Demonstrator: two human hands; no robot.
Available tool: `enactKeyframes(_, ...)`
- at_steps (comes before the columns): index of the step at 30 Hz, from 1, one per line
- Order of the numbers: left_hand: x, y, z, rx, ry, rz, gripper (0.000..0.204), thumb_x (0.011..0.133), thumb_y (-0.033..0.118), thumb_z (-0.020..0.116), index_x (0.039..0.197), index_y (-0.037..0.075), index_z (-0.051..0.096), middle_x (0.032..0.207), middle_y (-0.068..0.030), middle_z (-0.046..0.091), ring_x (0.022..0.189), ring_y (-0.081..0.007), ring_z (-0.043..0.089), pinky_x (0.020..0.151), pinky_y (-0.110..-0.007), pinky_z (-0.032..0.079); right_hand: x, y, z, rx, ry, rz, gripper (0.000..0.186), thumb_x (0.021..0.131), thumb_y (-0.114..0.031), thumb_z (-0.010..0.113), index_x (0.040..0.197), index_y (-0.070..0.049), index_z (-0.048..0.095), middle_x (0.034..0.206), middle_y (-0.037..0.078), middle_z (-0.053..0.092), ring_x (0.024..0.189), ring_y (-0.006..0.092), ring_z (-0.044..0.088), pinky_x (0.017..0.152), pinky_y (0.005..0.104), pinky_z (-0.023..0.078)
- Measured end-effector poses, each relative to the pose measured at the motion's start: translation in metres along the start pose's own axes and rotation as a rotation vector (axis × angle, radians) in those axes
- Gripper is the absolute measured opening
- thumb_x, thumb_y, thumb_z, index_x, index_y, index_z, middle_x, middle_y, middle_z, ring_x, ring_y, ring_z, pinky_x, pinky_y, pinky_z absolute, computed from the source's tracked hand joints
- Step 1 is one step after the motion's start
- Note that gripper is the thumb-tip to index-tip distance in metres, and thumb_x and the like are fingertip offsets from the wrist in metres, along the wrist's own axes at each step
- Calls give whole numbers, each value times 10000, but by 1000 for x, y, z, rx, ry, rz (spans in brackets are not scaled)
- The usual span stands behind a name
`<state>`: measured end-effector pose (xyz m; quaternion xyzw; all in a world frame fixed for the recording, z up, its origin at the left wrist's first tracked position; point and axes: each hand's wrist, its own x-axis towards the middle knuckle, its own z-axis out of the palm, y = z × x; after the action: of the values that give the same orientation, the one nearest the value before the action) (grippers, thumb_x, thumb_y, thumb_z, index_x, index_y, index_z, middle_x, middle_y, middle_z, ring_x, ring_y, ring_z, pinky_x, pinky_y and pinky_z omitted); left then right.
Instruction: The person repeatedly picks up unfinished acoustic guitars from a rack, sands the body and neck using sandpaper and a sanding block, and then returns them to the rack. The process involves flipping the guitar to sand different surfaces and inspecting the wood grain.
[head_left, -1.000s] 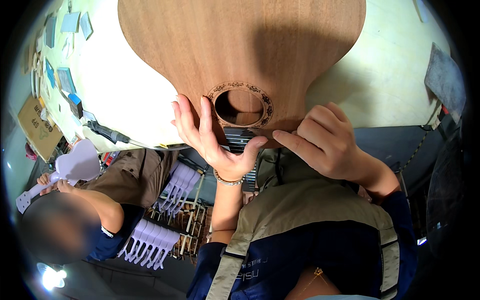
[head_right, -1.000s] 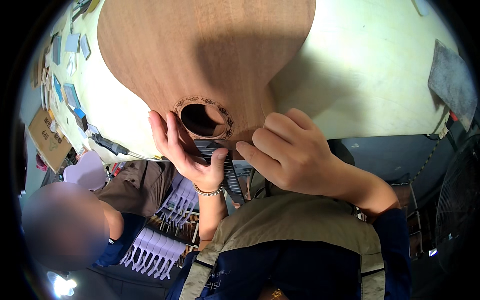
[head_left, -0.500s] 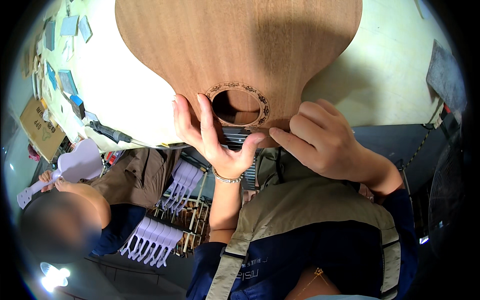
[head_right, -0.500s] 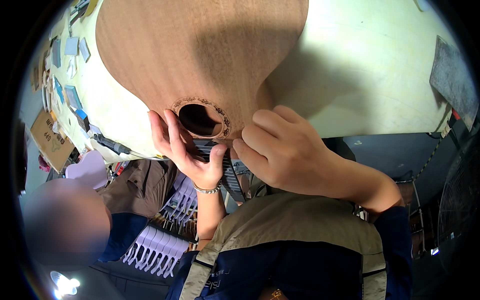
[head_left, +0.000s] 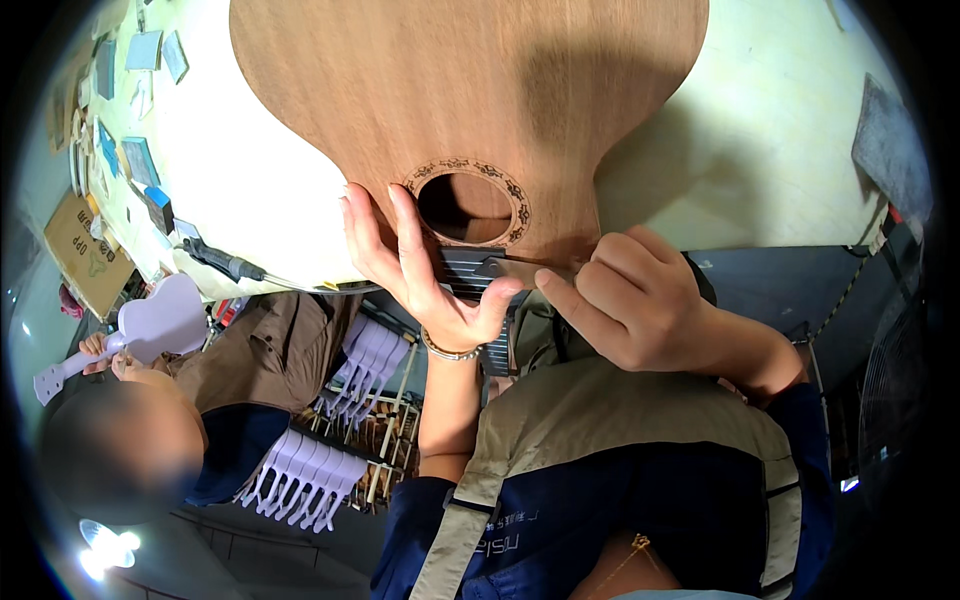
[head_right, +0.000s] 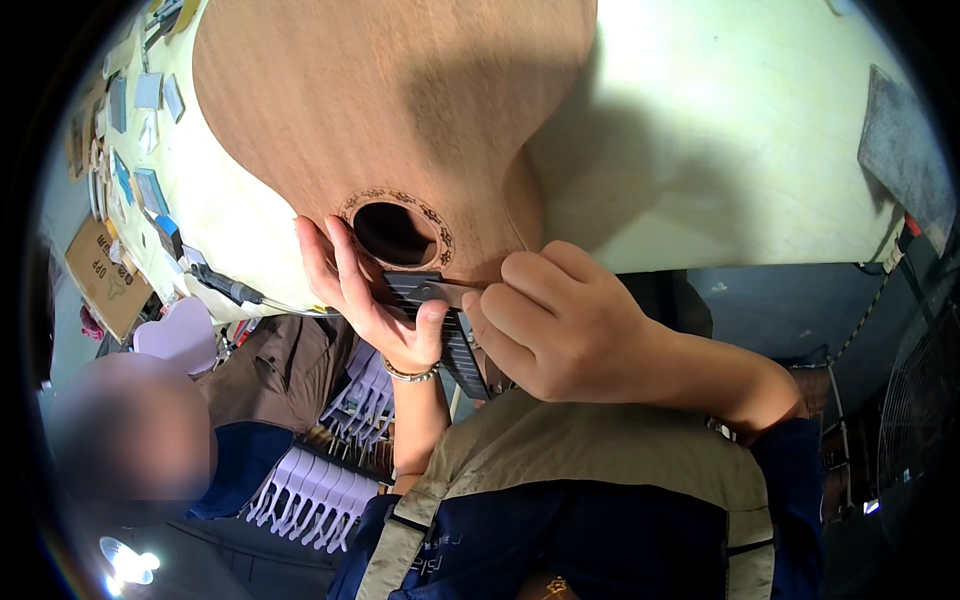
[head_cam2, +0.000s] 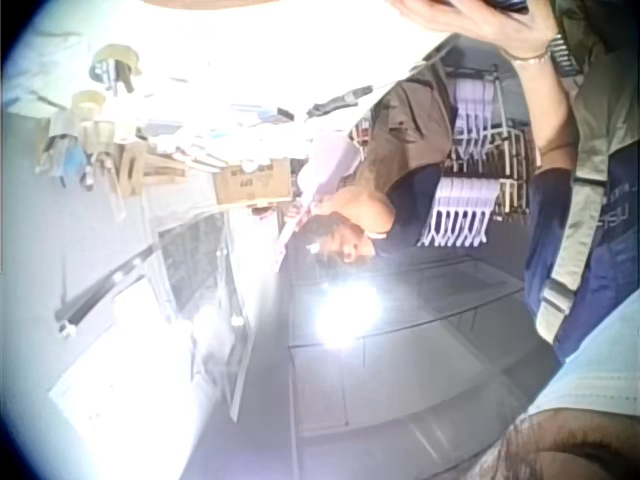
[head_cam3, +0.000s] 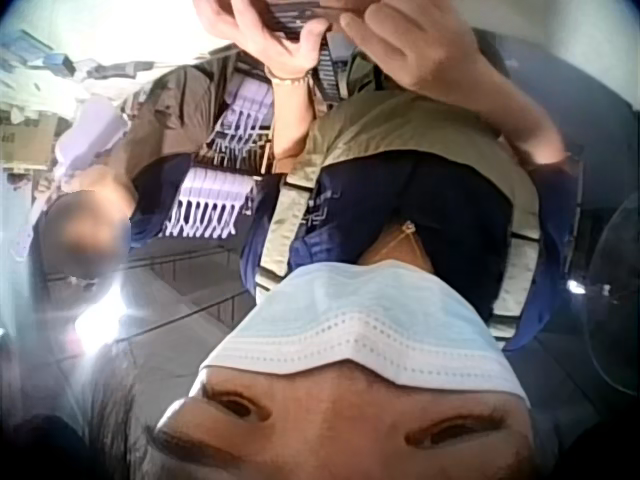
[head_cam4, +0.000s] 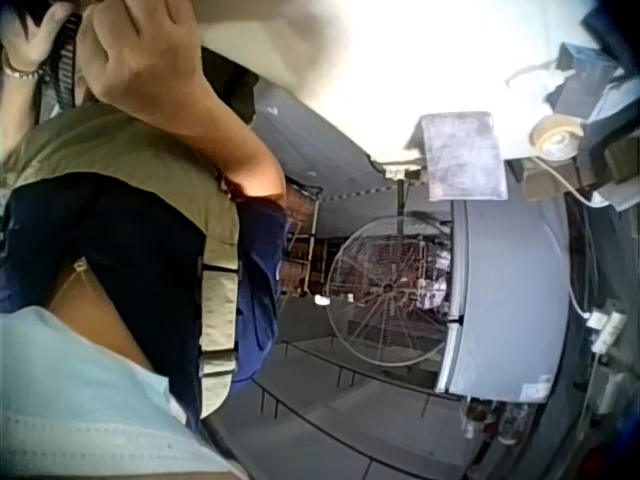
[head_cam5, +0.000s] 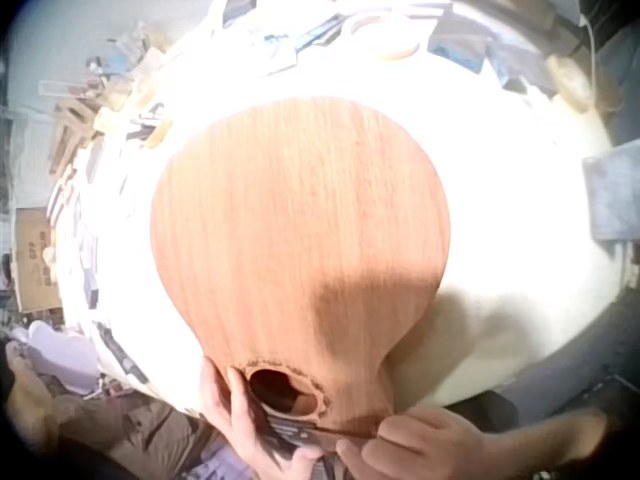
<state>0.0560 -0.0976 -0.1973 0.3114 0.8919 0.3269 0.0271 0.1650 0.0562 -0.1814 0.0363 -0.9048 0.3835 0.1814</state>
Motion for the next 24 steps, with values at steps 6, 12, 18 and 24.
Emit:
enactKeyframes(6, 0, 1, 0, 44, -8, 2, 977, 674, 722, 503, 1299, -20, 390, 1379, -279, 225, 1270, -426, 210, 1010, -527, 167, 0, 4, -1, -16, 0, 20, 395, 505, -48, 594, 893, -1, 646, 629, 12, 379, 590, 162, 416, 464, 262, 332)
enactKeyframes(12, 1, 1, -2, 92, -25, 9, 981, 667, 728, 509, 1298, -15, 395, 1377, -276, 231, 1268, -424, 213, 1012, -530, 164, 0, 6, 0, -8, -7, 41, 374, 527, -52, 607, 896, -8, 646, 632, 15, 382, 585, 161, 415, 465, 266, 331)
enactKeyframes(18, 2, 1, -2, 119, -37, 9, 973, 671, 723, 514, 1293, -16, 401, 1374, -277, 234, 1265, -424, 219, 1010, -529, 168, 2, 10, -1, 52, -25, 87, 343, 539, -47, 618, 879, -7, 638, 642, 26, 385, 591, 171, 414, 473, 277, 341)
enactKeyframes(24, 2, 1, -1, 97, -28, -3, 966, 668, 716, 528, 1304, 1, 395, 1372, -273, 221, 1256, -426, 218, 997, -531, 183, 7, 13, -4, 101, -78, 115, 321, 549, -41, 616, 867, 2, 626, 651, 35, 386, 606, 181, 416, 478, 290, 351)
